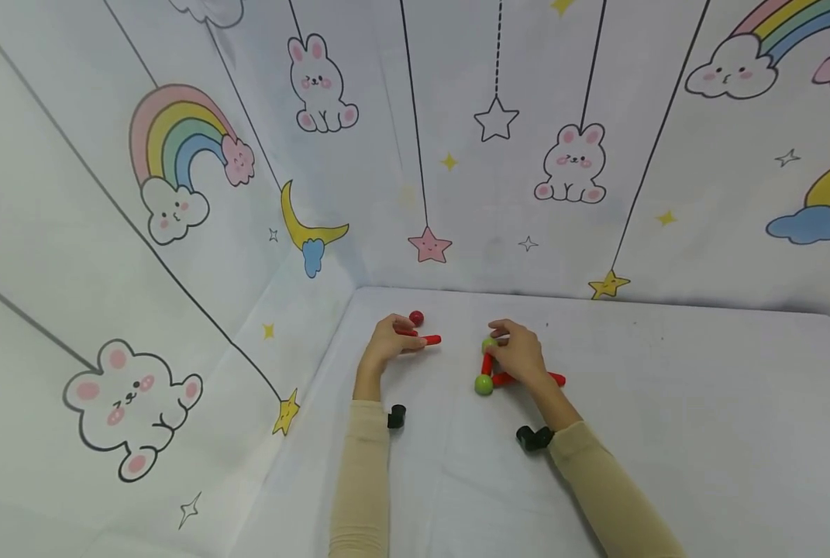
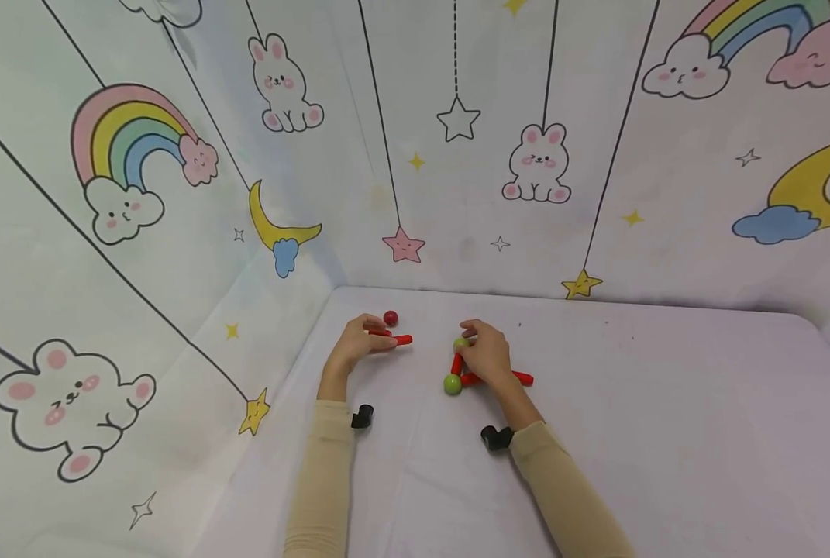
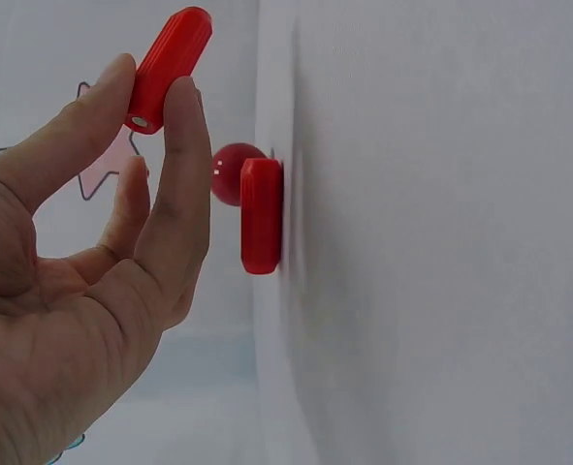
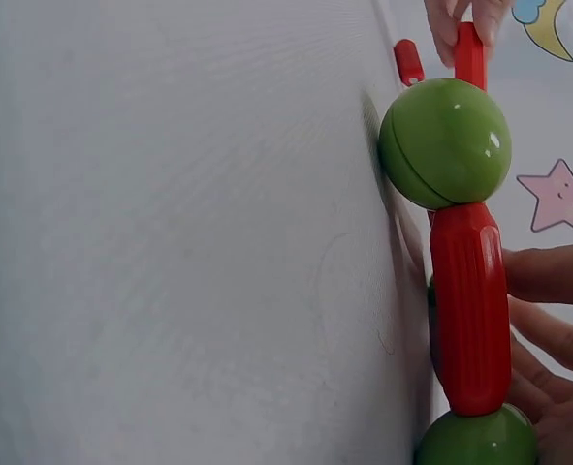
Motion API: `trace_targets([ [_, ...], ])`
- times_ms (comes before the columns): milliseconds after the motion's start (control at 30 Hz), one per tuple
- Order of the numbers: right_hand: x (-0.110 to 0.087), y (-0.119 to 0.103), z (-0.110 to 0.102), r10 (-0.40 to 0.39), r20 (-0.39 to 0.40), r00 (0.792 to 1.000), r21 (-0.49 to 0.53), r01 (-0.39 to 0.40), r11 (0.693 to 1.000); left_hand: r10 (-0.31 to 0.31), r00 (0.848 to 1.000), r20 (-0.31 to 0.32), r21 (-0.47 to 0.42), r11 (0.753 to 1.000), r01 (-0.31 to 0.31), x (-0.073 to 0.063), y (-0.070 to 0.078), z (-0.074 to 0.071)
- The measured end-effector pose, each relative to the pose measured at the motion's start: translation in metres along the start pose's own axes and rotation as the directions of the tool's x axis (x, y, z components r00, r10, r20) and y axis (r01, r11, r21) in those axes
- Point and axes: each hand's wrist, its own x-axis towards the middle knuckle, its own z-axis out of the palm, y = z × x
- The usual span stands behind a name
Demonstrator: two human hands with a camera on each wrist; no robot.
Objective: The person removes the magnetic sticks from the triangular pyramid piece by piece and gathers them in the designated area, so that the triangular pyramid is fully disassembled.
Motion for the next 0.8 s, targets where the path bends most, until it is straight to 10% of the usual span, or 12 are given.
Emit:
trace_targets([
  [800,-0.003,-0.005,-0.002,0.017,0.007,1.0,-0.001,-0.017,1.0,-0.109,0.99,-0.089,-0.161,0.983,0.093,0.003,-0.021,-0.032],
])
